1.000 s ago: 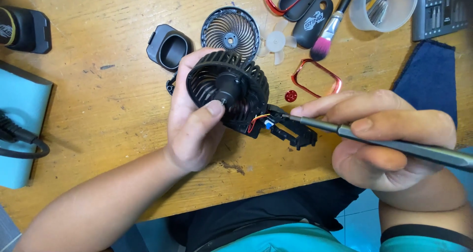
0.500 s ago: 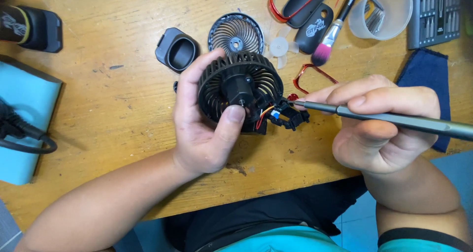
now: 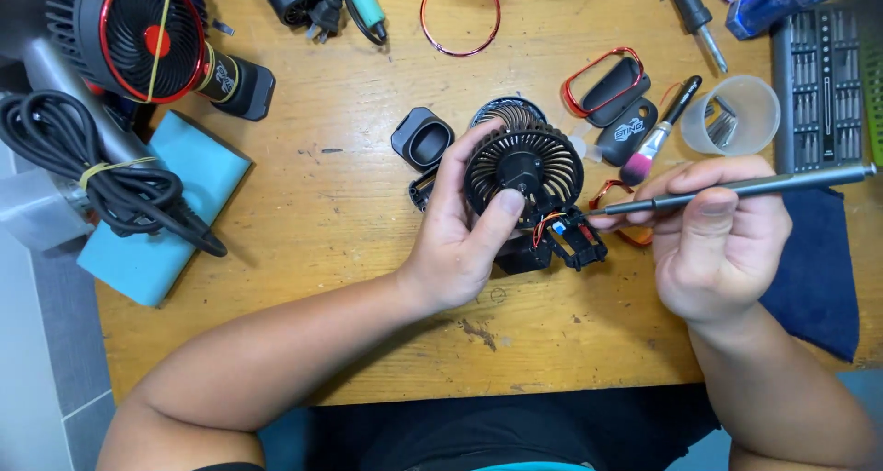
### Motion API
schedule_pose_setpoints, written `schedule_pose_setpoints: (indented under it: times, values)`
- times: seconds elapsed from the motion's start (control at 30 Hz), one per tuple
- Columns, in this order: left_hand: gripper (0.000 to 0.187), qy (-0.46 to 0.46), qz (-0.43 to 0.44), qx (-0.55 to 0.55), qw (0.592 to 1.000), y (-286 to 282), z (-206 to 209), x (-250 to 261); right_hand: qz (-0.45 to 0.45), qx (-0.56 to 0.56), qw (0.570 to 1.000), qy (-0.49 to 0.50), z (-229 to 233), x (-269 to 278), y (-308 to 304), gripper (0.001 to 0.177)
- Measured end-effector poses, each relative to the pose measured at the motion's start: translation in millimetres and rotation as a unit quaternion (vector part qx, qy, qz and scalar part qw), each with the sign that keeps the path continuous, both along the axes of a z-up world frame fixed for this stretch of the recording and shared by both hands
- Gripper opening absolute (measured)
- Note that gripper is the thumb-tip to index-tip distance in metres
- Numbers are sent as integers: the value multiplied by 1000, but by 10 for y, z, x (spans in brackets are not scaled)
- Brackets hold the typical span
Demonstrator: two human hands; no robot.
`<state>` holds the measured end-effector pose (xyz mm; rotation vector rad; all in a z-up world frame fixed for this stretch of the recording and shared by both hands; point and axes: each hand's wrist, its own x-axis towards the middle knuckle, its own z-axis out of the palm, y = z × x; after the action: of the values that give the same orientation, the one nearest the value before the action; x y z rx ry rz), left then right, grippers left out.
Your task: Disassembling and cleaning a small portable electronic fan using a screwdriver and a brush on a workbench.
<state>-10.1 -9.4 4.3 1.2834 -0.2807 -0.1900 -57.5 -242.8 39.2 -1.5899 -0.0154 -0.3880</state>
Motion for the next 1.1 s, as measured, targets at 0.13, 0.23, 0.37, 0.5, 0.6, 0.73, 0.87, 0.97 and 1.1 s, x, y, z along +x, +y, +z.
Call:
schedule_pose_setpoints:
  times: [0.13, 0.23, 0.37, 0.5, 0.6, 0.73, 0.87, 0.97, 1.1]
  values:
    - [81, 36, -23, -51, 998, -30, 53, 12, 7, 48, 998, 33, -30, 12, -67, 35]
    - [81, 40, -28, -31, 998, -21, 64, 27, 13, 69, 995, 64, -10, 19, -74, 37]
    - [66, 31, -22, 8, 999, -31, -52, 42, 32, 83, 994, 64, 1, 4, -55, 34]
    - [41, 95, -30, -20, 995, -61, -77, 42, 33, 82, 993, 73, -4, 9, -57, 35]
    - [45, 118, -30, -18, 992, -65, -26, 70, 76, 57, 991, 91, -6, -6, -104, 34]
    - [45, 118, -35, -46, 991, -51, -112, 75, 12, 64, 996, 63, -24, 40, -26, 39]
    - [44, 80, -11, -27, 996, -52, -112, 88, 22, 62, 996, 66, -5, 38, -2, 34]
    - [40, 77, -13, -19, 997, -65, -61, 85, 28, 55, 997, 55, 46, 29, 5, 36]
    - [27, 58, -13, 36, 998, -35, 4, 102, 39, 50, 997, 45, 53, 35, 14, 38]
